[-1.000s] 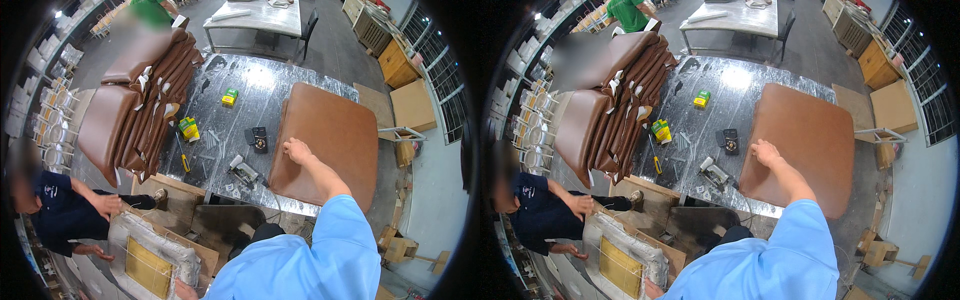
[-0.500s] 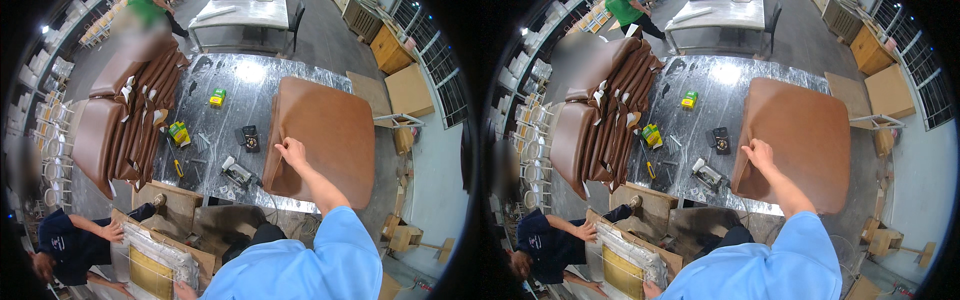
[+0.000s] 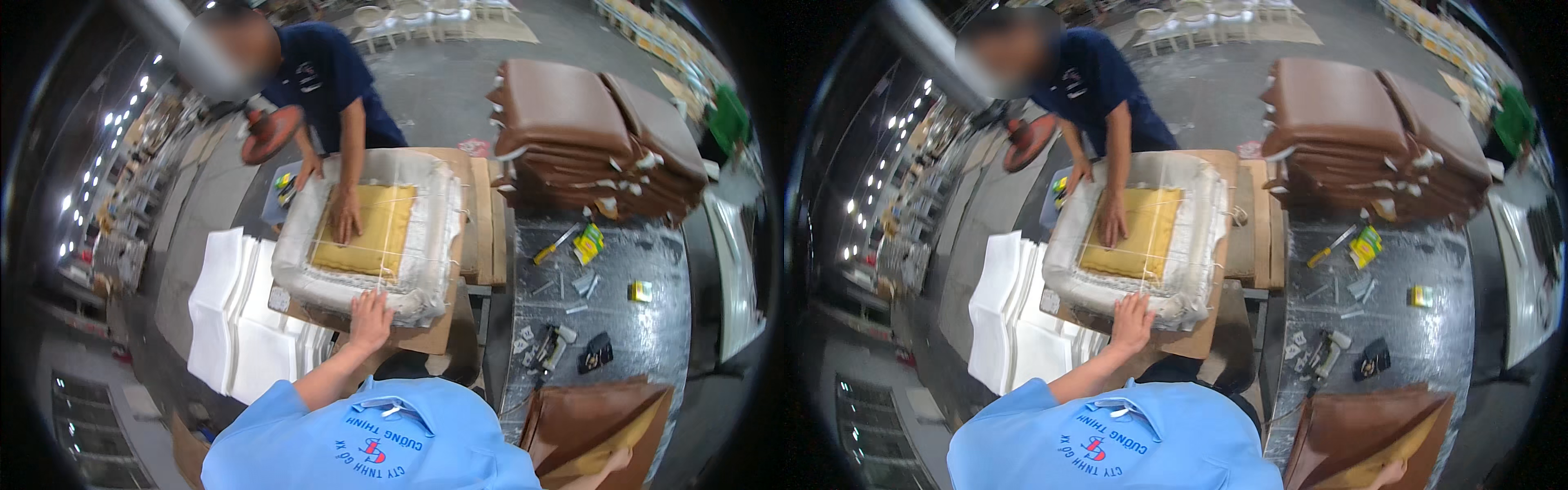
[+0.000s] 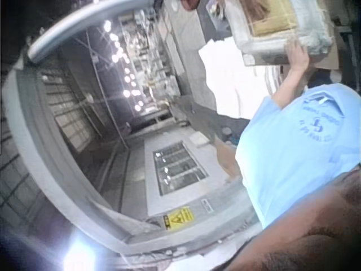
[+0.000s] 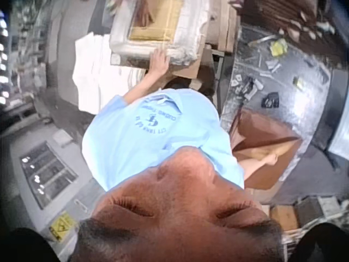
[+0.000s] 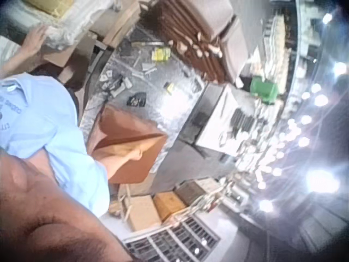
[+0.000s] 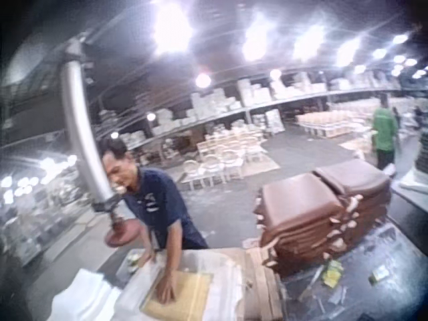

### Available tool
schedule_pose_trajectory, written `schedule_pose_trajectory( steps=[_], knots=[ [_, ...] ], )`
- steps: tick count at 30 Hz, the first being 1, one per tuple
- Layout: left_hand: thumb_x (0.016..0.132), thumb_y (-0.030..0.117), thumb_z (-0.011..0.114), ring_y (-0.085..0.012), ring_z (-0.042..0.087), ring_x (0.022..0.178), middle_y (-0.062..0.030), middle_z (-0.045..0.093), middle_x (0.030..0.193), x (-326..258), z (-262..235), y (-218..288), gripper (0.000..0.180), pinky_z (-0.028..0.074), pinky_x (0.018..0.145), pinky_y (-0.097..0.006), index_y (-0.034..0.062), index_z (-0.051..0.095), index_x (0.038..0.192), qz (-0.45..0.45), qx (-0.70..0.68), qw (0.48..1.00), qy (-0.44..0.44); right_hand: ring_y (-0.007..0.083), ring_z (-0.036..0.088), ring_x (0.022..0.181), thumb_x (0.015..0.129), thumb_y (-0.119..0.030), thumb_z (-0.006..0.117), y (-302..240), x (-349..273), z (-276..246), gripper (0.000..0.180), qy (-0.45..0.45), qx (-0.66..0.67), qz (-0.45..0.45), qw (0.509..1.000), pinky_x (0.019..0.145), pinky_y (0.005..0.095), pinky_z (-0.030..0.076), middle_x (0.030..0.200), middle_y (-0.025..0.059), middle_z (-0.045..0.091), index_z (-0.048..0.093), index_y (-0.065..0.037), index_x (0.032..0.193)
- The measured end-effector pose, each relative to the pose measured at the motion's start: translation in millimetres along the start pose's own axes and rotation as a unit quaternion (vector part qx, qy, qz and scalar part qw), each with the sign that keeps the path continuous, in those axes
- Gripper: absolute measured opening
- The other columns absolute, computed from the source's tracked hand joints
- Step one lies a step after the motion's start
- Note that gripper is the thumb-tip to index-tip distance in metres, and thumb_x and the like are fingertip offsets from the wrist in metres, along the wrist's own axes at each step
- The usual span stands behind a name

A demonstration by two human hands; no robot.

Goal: The person places a brown leather cover over a chair seat, then lays a white fabric layer on top. They use a staple gun to secure the fabric to the underside of the seat while a coworker assists. The person then flips the seat and uses a handheld tool on the leather surface.

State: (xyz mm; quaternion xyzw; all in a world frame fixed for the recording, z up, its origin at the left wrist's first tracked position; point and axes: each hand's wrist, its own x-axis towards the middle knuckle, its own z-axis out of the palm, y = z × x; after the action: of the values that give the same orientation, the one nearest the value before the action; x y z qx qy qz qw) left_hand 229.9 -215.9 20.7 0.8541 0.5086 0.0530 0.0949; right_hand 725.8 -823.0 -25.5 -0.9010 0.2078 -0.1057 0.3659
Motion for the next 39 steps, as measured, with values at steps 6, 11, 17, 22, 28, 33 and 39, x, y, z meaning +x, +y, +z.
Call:
schedule_pose_trajectory(
  steps=[6,11,17,22,28,33,39],
  knots=[
    [0.109,0.039,0.062,-0.0504,0.035,0.159,-0.0296,0.037,0.172,26,22,25,0.060,0.019,0.132,-0.066,0.0072,0.055,0.160,0.102,-0.095,0.989,0.050,0.0318,0.077,0.093,0.091,-0.041,0.086,-43,-21,-102,0.040,0.072,0.017,-0.051,0.996,0.089,0.0442,0.060,0.102,0.0201,0.084,0.088,-0.004,0.105],
    [0.104,0.029,0.070,-0.0507,0.030,0.162,-0.0300,0.030,0.176,-1,10,-13,0.062,0.024,0.132,-0.064,0.0046,0.054,0.159,0.116,-0.158,0.979,0.050,0.0257,0.072,0.088,0.096,-0.040,0.087,-128,-65,-132,0.044,-0.044,-0.046,-0.152,0.986,0.078,0.0450,0.062,0.097,0.0142,0.083,0.086,0.003,0.106],
    [0.099,0.020,0.075,-0.0504,0.034,0.161,-0.0286,0.031,0.176,1,-4,-50,0.065,0.028,0.132,-0.063,0.0062,0.054,0.159,0.219,-0.183,0.958,0.008,0.0269,0.073,0.087,0.102,-0.028,0.078,-183,-183,-219,0.036,-0.159,0.042,-0.102,0.981,0.065,0.0429,0.061,0.106,0.0118,0.079,0.079,0.001,0.123],
    [0.097,0.024,0.079,-0.0525,0.040,0.156,-0.0300,0.035,0.173,-6,-15,-97,0.071,0.032,0.129,-0.064,0.0073,0.052,0.161,0.284,-0.213,0.935,-0.020,0.0248,0.075,0.091,0.104,-0.023,0.076,-245,-294,-251,0.031,-0.315,0.041,-0.197,0.927,0.077,0.0379,0.062,0.109,0.0132,0.080,0.079,0.003,0.121],
    [0.089,0.038,0.089,-0.0512,0.039,0.157,-0.0290,0.031,0.175,-31,-63,-73,0.099,0.032,0.128,-0.064,0.0125,0.039,0.171,0.453,-0.380,0.796,-0.130,0.0185,0.067,0.079,0.089,-0.015,0.074,-307,-431,-201,0.025,-0.442,-0.046,-0.340,0.829,0.072,0.0347,0.051,0.085,0.0097,0.075,0.080,0.005,0.103],
    [0.093,0.029,0.085,-0.0423,0.052,0.147,-0.0178,0.056,0.159,-41,-70,-73,0.076,0.037,0.123,-0.057,0.0123,0.052,0.160,0.458,-0.434,0.755,-0.177,0.0092,0.060,0.068,0.094,-0.007,0.078,-340,-522,-110,0.013,-0.506,0.020,-0.377,0.776,0.063,0.0287,0.046,0.073,0.0031,0.069,0.079,0.005,0.091],
    [0.099,0.016,0.076,-0.0361,0.075,0.111,-0.0133,0.080,0.120,-47,-60,-140,0.026,0.059,0.098,-0.045,0.0086,0.077,0.123,0.370,-0.422,0.808,-0.179,0.0083,0.066,0.072,0.096,-0.005,0.080,-361,-553,-71,0.009,-0.601,0.079,-0.370,0.704,0.064,0.0290,0.050,0.074,0.0037,0.072,0.080,0.004,0.097]
  ],
)
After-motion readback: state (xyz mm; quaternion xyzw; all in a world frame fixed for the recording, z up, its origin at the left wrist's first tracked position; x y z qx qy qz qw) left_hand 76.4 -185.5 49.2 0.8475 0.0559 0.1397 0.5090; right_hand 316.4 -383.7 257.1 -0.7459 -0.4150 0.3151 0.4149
